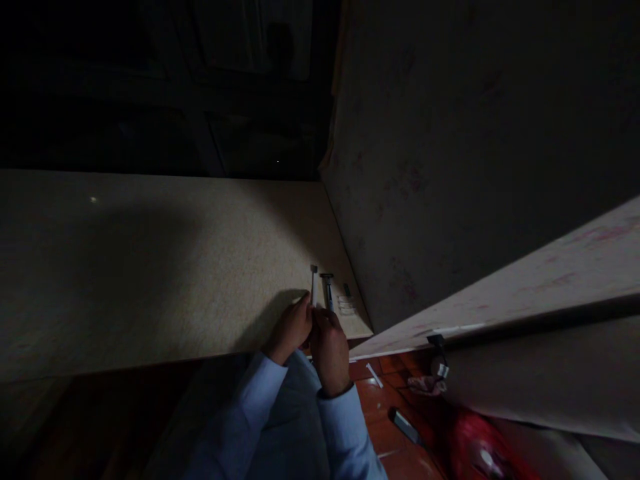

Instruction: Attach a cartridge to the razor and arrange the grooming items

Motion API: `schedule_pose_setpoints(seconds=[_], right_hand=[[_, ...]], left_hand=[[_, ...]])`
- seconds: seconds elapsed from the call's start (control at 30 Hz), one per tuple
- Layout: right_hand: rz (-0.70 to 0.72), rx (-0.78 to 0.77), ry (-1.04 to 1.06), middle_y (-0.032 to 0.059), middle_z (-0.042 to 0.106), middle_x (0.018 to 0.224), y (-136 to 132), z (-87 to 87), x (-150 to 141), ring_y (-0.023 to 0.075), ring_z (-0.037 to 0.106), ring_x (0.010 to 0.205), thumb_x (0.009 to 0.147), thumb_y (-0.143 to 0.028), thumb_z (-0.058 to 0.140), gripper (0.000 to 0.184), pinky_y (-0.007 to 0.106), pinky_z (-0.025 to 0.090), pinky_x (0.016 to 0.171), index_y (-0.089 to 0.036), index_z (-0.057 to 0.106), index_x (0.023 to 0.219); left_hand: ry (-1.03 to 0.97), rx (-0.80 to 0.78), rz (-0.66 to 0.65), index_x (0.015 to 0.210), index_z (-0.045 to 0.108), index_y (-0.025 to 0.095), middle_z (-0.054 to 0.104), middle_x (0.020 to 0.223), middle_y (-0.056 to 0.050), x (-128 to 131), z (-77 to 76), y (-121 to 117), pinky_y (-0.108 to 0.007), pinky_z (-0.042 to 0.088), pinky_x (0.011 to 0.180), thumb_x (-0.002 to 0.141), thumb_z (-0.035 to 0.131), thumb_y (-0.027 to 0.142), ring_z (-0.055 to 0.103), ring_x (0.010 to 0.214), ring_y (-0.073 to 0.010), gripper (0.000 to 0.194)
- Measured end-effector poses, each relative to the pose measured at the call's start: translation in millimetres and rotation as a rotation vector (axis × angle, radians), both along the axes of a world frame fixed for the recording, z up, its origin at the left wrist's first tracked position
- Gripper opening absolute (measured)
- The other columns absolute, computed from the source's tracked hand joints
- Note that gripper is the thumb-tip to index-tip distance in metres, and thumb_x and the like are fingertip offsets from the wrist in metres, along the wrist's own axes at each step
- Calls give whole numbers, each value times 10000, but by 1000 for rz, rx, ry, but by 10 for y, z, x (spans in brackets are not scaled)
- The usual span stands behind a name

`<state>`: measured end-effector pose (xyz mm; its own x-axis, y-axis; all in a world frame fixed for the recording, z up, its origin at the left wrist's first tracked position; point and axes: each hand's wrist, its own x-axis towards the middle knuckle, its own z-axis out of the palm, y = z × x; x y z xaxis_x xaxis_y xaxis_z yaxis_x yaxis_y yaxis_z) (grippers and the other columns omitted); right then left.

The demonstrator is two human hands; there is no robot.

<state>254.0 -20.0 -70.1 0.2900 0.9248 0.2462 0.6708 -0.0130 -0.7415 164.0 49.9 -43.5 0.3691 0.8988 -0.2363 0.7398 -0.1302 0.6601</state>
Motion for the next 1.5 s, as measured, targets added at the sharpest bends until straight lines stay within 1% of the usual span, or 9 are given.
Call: schedule_pose_setpoints(seconds=[0.3,0.47,0.6,0.77,0.87,0.97,1.07,1.2,1.5], right_hand=[[-14,24,38,139,718,1144,-139,56,9,260,697,1012,950,-195,462,349,399,588,873,-200,728,1175],[-29,94,71,134,711,1081,-228,113,-85,255,690,978,961,-231,491,293,377,591,831,-197,729,1127],[88,97,170,105,728,981,-155,181,-265,234,698,905,981,-282,517,242,343,579,783,-211,749,987],[241,90,301,86,746,959,135,255,-593,210,698,916,1001,-308,522,263,313,541,808,-209,764,975],[300,79,353,53,732,863,357,194,-794,192,685,839,990,-333,545,269,286,516,750,-205,765,904],[311,62,412,32,698,748,539,37,-939,180,653,732,978,-377,553,320,267,488,657,-193,743,799],[244,119,373,44,701,781,604,-111,-996,186,650,753,967,-364,562,301,277,480,684,-189,734,793],[298,138,257,46,686,782,531,-164,-992,186,643,753,984,-351,554,299,281,467,686,-197,711,783],[360,143,33,63,691,800,463,-149,-1048,204,651,757,1013,-334,523,298,305,476,678,-200,704,817]], left_hand=[[-70,-16,34,1344,572,184,755,1141,-167,31,-11,-17,-293,509,813,1005,430,212,728,1029,-242,369],[-193,41,92,1411,551,173,758,1150,-158,-124,-99,-11,-292,520,849,965,531,237,728,1018,-230,452],[-268,127,226,1345,619,199,787,931,-83,-481,-159,76,-277,533,783,947,542,249,733,844,-194,409],[-307,271,372,1221,690,190,762,787,-59,-1207,-239,247,-269,517,670,940,488,305,699,693,-184,365],[-340,352,473,1133,717,188,754,776,-56,-1630,-321,308,-284,514,655,904,502,361,685,674,-190,359],[-517,345,564,1023,717,187,711,700,-30,-1884,-401,312,-267,499,569,858,542,418,645,596,-175,333],[-720,280,615,904,666,195,628,608,15,-1945,-439,271,-237,454,492,826,597,451,572,508,-142,276],[-851,268,659,717,528,221,530,539,56,-1917,-426,215,-209,411,472,794,669,445,493,469,-107,276],[-973,245,650,693,500,219,483,528,69,-1928,-406,200,-201,371,457,778,707,445,443,460,-91,318]])
